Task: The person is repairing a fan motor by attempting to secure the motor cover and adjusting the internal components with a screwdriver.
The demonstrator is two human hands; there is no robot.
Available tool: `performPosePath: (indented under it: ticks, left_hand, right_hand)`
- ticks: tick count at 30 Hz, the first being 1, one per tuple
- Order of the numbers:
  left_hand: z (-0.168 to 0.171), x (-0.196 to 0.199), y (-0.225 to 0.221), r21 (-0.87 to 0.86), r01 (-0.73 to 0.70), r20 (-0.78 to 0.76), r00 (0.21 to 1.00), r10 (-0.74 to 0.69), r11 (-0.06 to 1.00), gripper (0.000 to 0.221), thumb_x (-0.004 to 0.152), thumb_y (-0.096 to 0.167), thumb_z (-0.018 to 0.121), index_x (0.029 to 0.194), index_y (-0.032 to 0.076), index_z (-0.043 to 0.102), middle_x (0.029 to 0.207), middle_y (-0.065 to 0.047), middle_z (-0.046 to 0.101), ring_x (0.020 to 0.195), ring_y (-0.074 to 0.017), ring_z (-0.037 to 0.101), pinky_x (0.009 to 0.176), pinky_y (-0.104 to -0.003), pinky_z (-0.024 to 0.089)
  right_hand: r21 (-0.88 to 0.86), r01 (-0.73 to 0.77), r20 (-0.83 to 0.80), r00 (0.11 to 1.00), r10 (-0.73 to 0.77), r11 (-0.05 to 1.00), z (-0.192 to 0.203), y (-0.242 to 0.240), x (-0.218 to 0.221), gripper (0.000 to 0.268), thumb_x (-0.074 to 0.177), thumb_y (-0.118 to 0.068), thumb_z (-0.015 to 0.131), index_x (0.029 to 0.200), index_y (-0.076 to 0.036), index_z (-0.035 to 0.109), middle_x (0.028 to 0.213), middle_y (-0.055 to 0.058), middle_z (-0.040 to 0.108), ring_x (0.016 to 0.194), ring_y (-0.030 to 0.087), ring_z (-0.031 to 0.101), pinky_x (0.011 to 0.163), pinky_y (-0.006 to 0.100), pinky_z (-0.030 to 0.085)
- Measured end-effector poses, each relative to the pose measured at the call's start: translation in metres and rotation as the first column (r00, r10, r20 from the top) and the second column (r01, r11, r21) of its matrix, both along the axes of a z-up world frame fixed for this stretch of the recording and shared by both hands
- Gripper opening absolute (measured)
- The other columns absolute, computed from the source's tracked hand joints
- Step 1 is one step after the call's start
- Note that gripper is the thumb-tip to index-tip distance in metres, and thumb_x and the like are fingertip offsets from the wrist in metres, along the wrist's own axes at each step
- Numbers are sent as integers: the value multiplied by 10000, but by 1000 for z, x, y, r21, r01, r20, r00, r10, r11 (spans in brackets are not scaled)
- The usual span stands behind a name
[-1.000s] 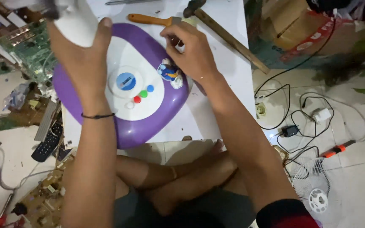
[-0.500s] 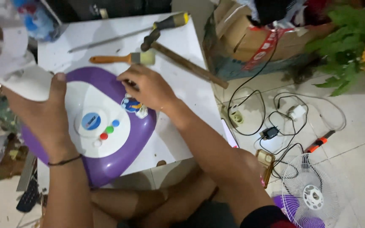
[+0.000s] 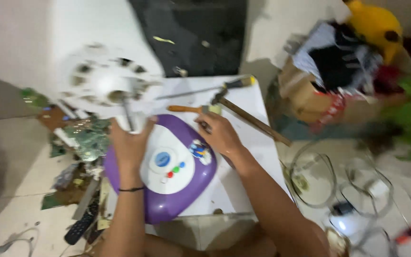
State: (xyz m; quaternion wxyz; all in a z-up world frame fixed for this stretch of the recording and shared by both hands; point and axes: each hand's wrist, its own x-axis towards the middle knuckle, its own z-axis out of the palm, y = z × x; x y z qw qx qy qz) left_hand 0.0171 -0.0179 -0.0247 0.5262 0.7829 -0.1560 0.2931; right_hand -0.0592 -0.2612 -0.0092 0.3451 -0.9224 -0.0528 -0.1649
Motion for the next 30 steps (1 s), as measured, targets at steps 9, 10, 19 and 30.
performPosePath:
  ticks: [9,10,19,30]
  left_hand:
    - [68,-2,2,-424,425,322,896,-306,799,1117,770,620,806,1583,76,267,1568,-186,410,1443,-306,404,1184,-568,367]
    - [87,-8,-1,-420,419,353,893,-280,805,1117,770,620,806,1583,76,267,1568,-186,410,1443,-306,404,1184,-568,367]
    - [104,-15,-17,-421,315,230,944,-236,851,1037,831,652,725,1555,17,342,1469,-290,491,1384,-413,456,1123,-597,390]
    - [72,6,-23,-404,266,289,945,-153,875,1102,764,578,832,1594,58,328,1380,-218,617,1231,-341,623,994,-517,531]
  right_hand:
    - [-61,61,-71,995,-65,996,34,19,-11,259,990,-166,654,1216,-61,720,1103,169,749,1030,338,743,834,439,658]
    - [-70,38,-39,998,-41,997,36,22,-10,259,990,-166,654,1216,-61,720,1103,169,749,1030,338,743,834,439,658]
    - [-98,104,-94,989,-113,990,24,17,-5,241,1010,-212,619,1213,-158,736,1070,74,758,978,230,764,764,330,679]
    - [103,294,99,947,-304,950,35,11,-6,225,966,-86,673,1172,-33,744,987,198,779,855,316,756,733,427,634]
